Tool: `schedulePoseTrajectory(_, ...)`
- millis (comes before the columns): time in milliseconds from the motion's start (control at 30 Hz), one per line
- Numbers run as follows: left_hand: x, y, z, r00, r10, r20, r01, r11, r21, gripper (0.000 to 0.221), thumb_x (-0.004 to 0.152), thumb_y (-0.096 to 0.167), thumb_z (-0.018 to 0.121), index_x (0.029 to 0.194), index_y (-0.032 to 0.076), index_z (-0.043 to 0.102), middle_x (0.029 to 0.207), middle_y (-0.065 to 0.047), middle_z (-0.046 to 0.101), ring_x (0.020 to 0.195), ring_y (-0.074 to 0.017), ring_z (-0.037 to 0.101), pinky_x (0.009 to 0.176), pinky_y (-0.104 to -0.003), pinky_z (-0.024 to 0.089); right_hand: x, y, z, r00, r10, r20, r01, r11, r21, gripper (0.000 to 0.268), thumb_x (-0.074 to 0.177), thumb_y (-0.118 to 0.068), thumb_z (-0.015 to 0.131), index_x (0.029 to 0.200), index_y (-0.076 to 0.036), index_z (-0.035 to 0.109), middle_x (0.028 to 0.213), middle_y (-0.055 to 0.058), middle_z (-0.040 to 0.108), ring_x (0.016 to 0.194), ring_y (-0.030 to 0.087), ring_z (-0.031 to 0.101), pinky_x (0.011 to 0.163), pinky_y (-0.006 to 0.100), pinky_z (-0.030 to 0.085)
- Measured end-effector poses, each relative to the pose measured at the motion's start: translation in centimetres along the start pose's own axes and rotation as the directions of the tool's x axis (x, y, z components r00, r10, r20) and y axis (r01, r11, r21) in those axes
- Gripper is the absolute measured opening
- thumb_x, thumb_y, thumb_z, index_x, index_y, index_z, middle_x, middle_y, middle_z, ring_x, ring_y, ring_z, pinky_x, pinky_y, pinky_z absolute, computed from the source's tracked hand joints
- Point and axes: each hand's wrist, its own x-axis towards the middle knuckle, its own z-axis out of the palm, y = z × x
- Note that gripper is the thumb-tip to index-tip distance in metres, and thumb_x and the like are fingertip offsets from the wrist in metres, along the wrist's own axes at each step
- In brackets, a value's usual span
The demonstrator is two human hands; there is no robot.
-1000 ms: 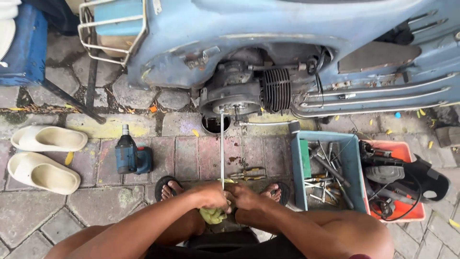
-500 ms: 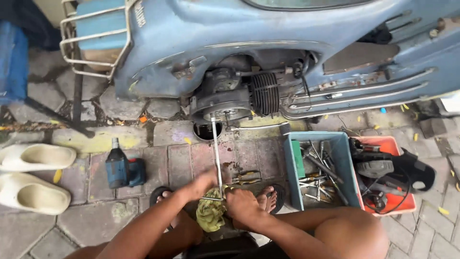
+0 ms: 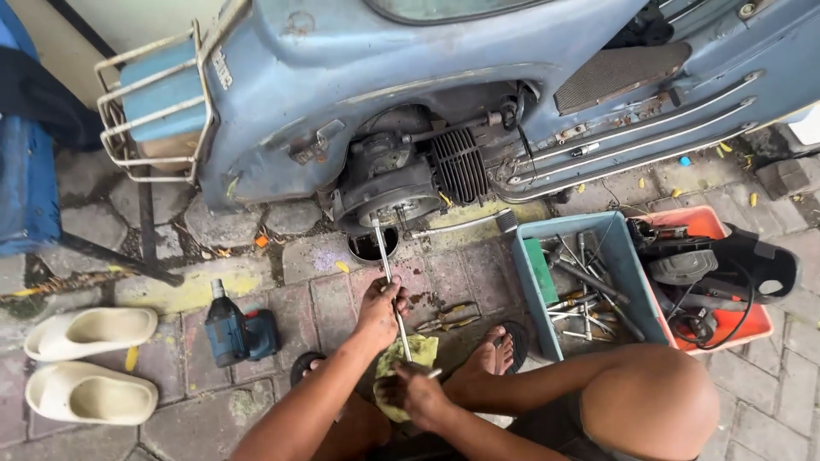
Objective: Repairing the engine of a vintage scooter using a T-handle wrench and other hand tools.
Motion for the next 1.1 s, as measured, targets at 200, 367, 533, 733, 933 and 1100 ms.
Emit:
schedulePoseTrajectory(200, 0.2, -0.3, 0.8, 0.995, 0.080, -0.066, -0.085, 0.993, -0.077, 0.010, 0.099, -0.001, 0.063, 0.107, 0.005, 0.064, 0.094, -0.013, 0.062, 0.068, -0.0210, 0.055, 0.053, -0.031, 0.048, -2.9, -2.1, -4.7, 0.719, -0.695, -0.024, 0.557, 0.597, -0.577, 0.045, 0.082, -0.013, 0.061, 0.127, -0.003, 0.059, 0.114, 0.013, 0.078, 0.108, 0.024, 0.075, 0.095, 0.036, 0.057)
schedulePoseTrajectory(367, -1.6, 1.3, 1.8, 0.988, 0.017, -0.156, -0.036, 0.992, -0.123, 0.015, 0.107, 0.002, 0.055, 0.114, -0.007, 0.065, 0.103, -0.026, 0.066, 0.076, -0.0300, 0.069, 0.063, -0.040, 0.062, -7.1, -8.7, -4.0, 0.208, -0.729, 0.652, 0.742, -0.317, -0.591, 0.036, 0.097, -0.027, 0.036, 0.106, -0.006, 0.064, 0.103, 0.012, 0.067, 0.092, 0.024, 0.064, 0.078, 0.040, 0.054)
schedulePoseTrajectory(533, 1.7, -0.5, -0.4, 0.983, 0.172, -0.070, -0.174, 0.985, -0.015, 0.016, 0.108, 0.007, 0.051, 0.117, -0.002, 0.060, 0.089, -0.018, 0.067, 0.083, -0.0364, 0.077, 0.070, -0.043, 0.067, -5.8, -17.0, 3.5, 0.785, -0.255, 0.565, 0.550, -0.134, -0.824, 0.031, 0.101, -0.027, 0.058, 0.113, -0.001, 0.069, 0.102, 0.017, 0.074, 0.087, 0.031, 0.076, 0.070, 0.038, 0.066)
schedulePoseTrajectory(733, 1.1, 0.4, -0.9, 0.974, 0.218, 0.065, -0.224, 0.967, 0.120, 0.021, 0.107, 0.018, 0.050, 0.119, 0.003, 0.059, 0.093, -0.018, 0.071, 0.096, -0.0358, 0.077, 0.083, -0.046, 0.064, 0.5, -17.4, 2.8, 0.898, 0.115, 0.425, 0.245, 0.671, -0.700, 0.023, 0.091, -0.006, 0.079, 0.104, 0.004, 0.064, 0.079, 0.018, 0.070, 0.075, 0.032, 0.077, 0.072, 0.050, 0.064)
schedulePoseTrajectory(933, 3.4, 1.7, -1.6, 0.929, 0.369, 0.011, -0.347, 0.864, 0.364, 0.031, 0.088, 0.000, 0.077, 0.114, -0.002, 0.062, 0.084, -0.018, 0.069, 0.069, -0.0278, 0.072, 0.058, -0.039, 0.065, 2.8, -17.8, 3.4, 0.860, 0.063, 0.507, 0.407, 0.516, -0.754, 0.040, 0.082, -0.016, 0.092, 0.102, 0.008, 0.067, 0.082, 0.025, 0.073, 0.073, 0.035, 0.076, 0.063, 0.048, 0.064)
schedulePoseTrajectory(1100, 0.9, 2.6, -0.2, 0.954, 0.298, 0.028, -0.294, 0.917, 0.271, 0.022, 0.097, 0.003, 0.064, 0.116, -0.010, 0.063, 0.092, -0.025, 0.073, 0.075, -0.0328, 0.078, 0.067, -0.044, 0.067, 2.0, -16.5, 3.3, 0.854, 0.057, 0.517, 0.373, 0.625, -0.686, 0.022, 0.094, -0.012, 0.075, 0.108, 0.002, 0.064, 0.089, 0.007, 0.069, 0.079, 0.020, 0.077, 0.068, 0.036, 0.067)
